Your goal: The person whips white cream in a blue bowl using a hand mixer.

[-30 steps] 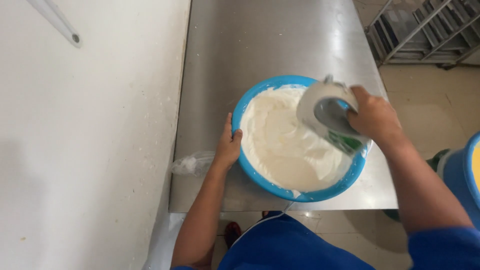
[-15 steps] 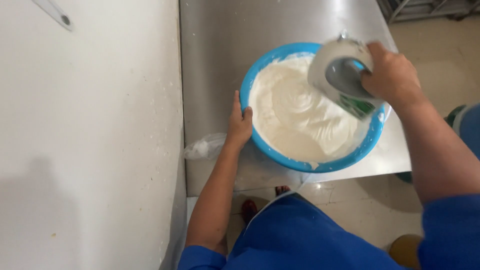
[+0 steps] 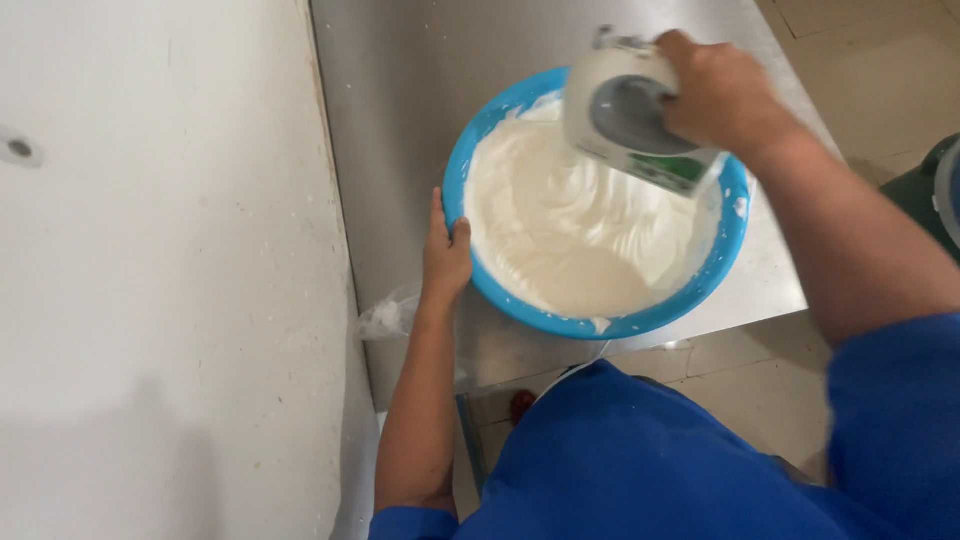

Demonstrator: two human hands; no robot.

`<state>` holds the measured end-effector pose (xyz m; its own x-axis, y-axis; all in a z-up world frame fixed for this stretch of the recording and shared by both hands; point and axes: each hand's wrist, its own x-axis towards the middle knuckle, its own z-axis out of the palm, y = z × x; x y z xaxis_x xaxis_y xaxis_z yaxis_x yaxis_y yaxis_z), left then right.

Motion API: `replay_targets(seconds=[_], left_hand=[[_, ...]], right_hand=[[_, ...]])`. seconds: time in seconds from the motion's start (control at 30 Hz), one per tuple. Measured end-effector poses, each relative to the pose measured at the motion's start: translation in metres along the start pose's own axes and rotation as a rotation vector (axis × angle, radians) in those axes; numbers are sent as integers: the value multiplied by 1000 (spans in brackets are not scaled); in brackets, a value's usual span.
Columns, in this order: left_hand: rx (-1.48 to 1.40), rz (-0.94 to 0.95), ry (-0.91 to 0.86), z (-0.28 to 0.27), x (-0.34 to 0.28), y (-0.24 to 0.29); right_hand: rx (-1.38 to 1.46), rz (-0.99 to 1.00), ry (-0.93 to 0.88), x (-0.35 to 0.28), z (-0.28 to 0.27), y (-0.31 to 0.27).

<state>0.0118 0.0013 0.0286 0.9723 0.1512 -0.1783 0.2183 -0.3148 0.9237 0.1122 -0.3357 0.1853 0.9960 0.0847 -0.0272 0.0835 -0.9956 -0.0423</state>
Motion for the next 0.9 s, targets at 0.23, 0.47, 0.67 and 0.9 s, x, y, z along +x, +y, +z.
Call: replay_targets(seconds=[0.23,0.47,0.67,0.9], left_hand=[[-7,-108,5,-1,-14,21],[-25,-2,67,7,4,-15],[-56,31,63,6,-4,-9],[-150,174,174,34,31,-59]], right_hand=[[123,-229,-145,-8,1,-21],[-53,-134,-24,22,-26,-10],[134,-394,1,9,9,-54],[-220,-159,-235,-11,-33,-45]])
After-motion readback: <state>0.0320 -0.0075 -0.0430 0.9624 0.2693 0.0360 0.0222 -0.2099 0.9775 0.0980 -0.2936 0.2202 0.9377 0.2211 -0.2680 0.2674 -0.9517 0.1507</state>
